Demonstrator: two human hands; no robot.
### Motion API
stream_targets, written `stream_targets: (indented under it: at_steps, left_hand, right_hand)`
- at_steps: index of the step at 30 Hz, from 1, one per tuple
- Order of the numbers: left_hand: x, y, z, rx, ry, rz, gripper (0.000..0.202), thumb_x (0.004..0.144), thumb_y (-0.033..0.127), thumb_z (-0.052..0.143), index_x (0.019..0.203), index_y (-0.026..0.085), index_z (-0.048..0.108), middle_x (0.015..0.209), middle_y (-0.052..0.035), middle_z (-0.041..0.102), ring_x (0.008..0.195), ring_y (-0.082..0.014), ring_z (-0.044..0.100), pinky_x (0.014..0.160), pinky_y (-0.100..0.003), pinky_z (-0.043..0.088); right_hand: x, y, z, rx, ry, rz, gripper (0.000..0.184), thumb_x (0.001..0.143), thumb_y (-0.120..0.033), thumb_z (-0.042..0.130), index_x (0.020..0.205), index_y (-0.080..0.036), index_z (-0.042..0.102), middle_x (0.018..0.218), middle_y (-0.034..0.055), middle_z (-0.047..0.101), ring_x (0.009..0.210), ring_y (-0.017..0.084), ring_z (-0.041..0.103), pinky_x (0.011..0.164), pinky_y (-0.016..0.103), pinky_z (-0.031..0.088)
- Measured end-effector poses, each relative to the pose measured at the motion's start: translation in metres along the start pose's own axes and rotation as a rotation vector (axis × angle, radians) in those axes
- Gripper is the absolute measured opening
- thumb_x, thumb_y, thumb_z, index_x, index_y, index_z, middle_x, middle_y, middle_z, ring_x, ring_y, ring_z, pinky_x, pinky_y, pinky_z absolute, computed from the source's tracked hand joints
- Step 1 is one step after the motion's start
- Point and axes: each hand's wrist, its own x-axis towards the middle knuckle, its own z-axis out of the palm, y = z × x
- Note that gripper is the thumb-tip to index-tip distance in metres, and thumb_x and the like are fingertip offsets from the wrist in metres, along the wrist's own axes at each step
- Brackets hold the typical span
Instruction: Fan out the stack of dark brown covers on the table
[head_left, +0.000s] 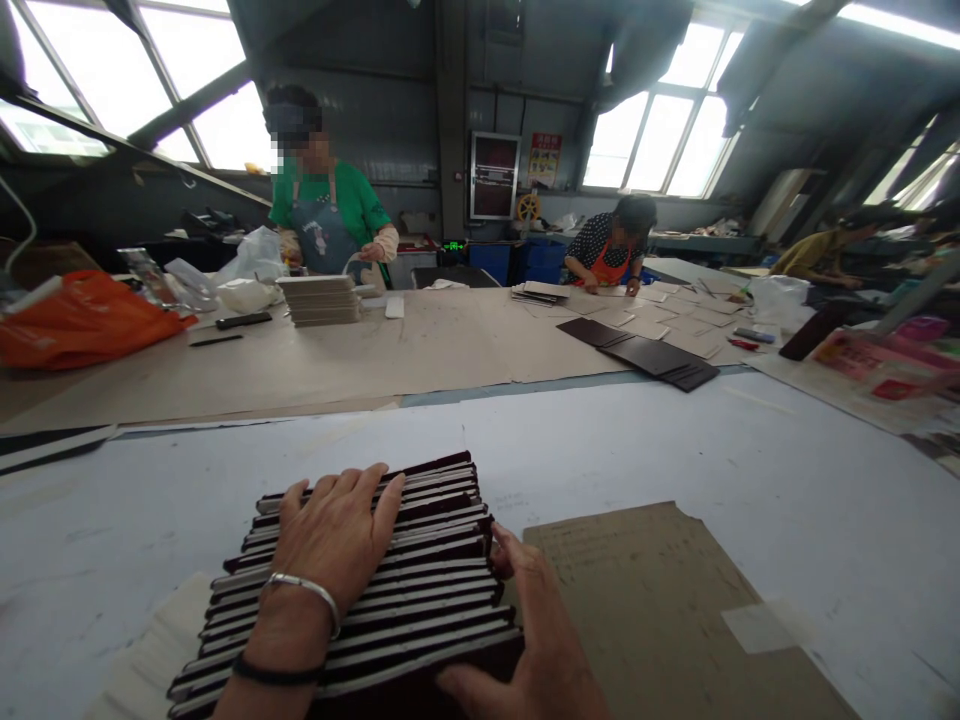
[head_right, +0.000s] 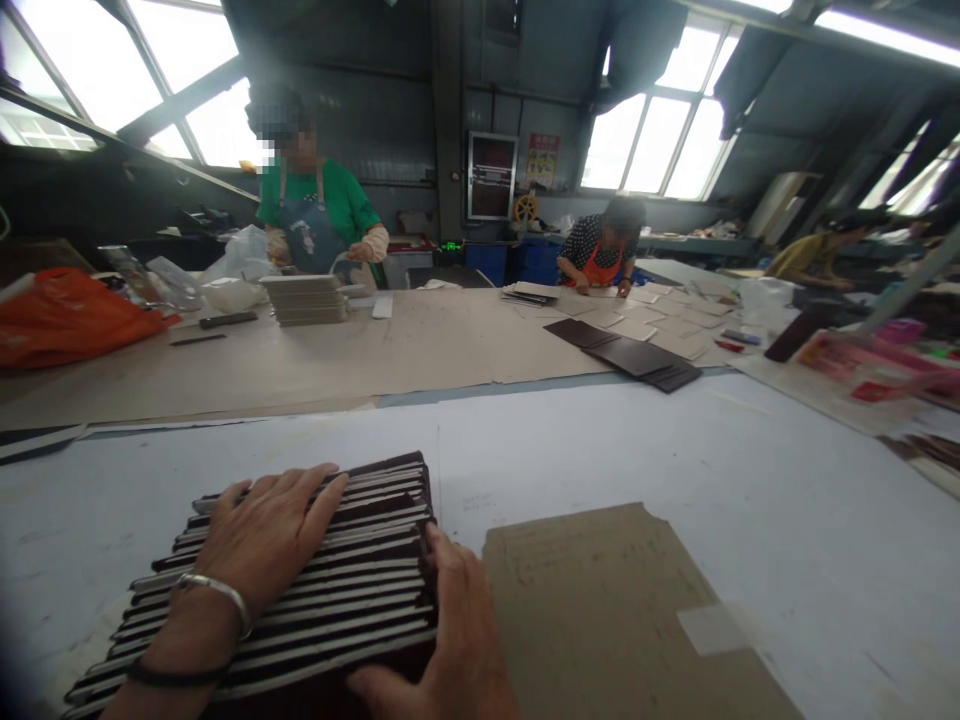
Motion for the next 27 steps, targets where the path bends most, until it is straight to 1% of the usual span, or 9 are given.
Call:
stream_targets:
  at_steps: [2,5,9,11,14,17,23,25,27]
  left_hand:
    - [-0.001,0.001,0.000,0.013,0.012,0.002,0.044,0.090,0.040,0.024,0.114,0.023,0.057,0.116,-0.0068,0.062,0.105,-0.0276,0.054,0.099,-0.052,0.025]
    - [-0.001,0.001,0.000,0.022,0.023,0.004,0.045,0.090,0.040,0.023,0.113,0.023,0.057,0.115,-0.0062,0.063,0.105,-0.0274,0.054,0.099,-0.052,0.026]
    - [-0.002,0.002,0.000,0.020,0.042,0.009,0.044,0.090,0.039,0.025,0.115,0.022,0.057,0.113,-0.0060,0.064,0.105,-0.0272,0.055,0.098,-0.052,0.027]
    - [-0.002,0.002,0.000,0.022,0.043,0.009,0.043,0.090,0.038,0.026,0.115,0.022,0.057,0.113,-0.0056,0.064,0.105,-0.0270,0.055,0.098,-0.052,0.027]
    - [-0.002,0.002,-0.001,0.022,0.038,0.005,0.042,0.091,0.038,0.026,0.115,0.022,0.057,0.113,-0.0054,0.064,0.105,-0.0264,0.055,0.098,-0.052,0.027]
    - [-0.002,0.002,0.000,0.021,0.041,0.006,0.043,0.091,0.038,0.025,0.113,0.023,0.058,0.114,-0.0052,0.063,0.104,-0.0265,0.055,0.098,-0.051,0.027]
    - [-0.001,0.001,0.004,0.013,0.057,-0.001,0.042,0.091,0.038,0.025,0.114,0.023,0.057,0.113,-0.0054,0.064,0.105,-0.0259,0.054,0.099,-0.051,0.025]
    - [-0.001,0.001,0.004,0.013,0.054,0.003,0.042,0.091,0.038,0.025,0.114,0.023,0.057,0.114,-0.0054,0.063,0.106,-0.0262,0.054,0.099,-0.052,0.026]
    - [-0.001,0.001,0.003,0.012,0.041,0.006,0.042,0.091,0.038,0.025,0.115,0.022,0.057,0.115,-0.0051,0.063,0.106,-0.0265,0.054,0.098,-0.052,0.026]
  right_hand:
    - [0.002,0.001,0.001,0.010,-0.022,0.006,0.095,0.048,-0.007,0.065,0.135,-0.022,0.028,0.129,0.0089,0.042,0.119,0.027,0.043,0.102,0.040,0.038]
    - [0.004,-0.001,0.001,0.038,-0.048,0.028,0.088,0.048,-0.005,0.064,0.130,-0.021,0.035,0.126,0.0094,0.042,0.119,0.027,0.043,0.101,0.041,0.037]
    - [0.006,-0.003,-0.001,0.080,-0.048,0.033,0.079,0.047,-0.004,0.063,0.119,-0.022,0.038,0.117,0.0066,0.047,0.111,0.024,0.048,0.097,0.036,0.042]
    - [0.007,0.000,-0.003,0.056,-0.033,0.021,0.075,0.046,-0.005,0.065,0.115,-0.022,0.039,0.113,0.0057,0.049,0.107,0.023,0.051,0.093,0.034,0.044]
    - [0.010,0.008,-0.007,-0.034,-0.037,-0.067,0.077,0.044,-0.011,0.072,0.114,-0.021,0.042,0.119,0.0088,0.046,0.113,0.027,0.047,0.096,0.038,0.043]
    - [0.014,0.013,-0.010,-0.061,-0.090,-0.147,0.075,0.047,-0.019,0.077,0.113,-0.020,0.043,0.129,0.0128,0.042,0.122,0.031,0.040,0.100,0.043,0.038]
    - [0.016,0.013,-0.008,0.025,-0.081,-0.106,0.076,0.044,-0.014,0.076,0.111,-0.021,0.042,0.128,0.0119,0.043,0.120,0.030,0.042,0.099,0.043,0.039]
    - [0.015,0.016,-0.008,0.040,-0.118,-0.111,0.078,0.046,-0.015,0.077,0.114,-0.022,0.040,0.127,0.0110,0.044,0.119,0.029,0.043,0.099,0.041,0.040]
    - [0.015,0.019,-0.008,0.054,-0.133,-0.121,0.085,0.048,-0.017,0.079,0.121,-0.023,0.037,0.127,0.0105,0.044,0.119,0.028,0.045,0.099,0.040,0.041]
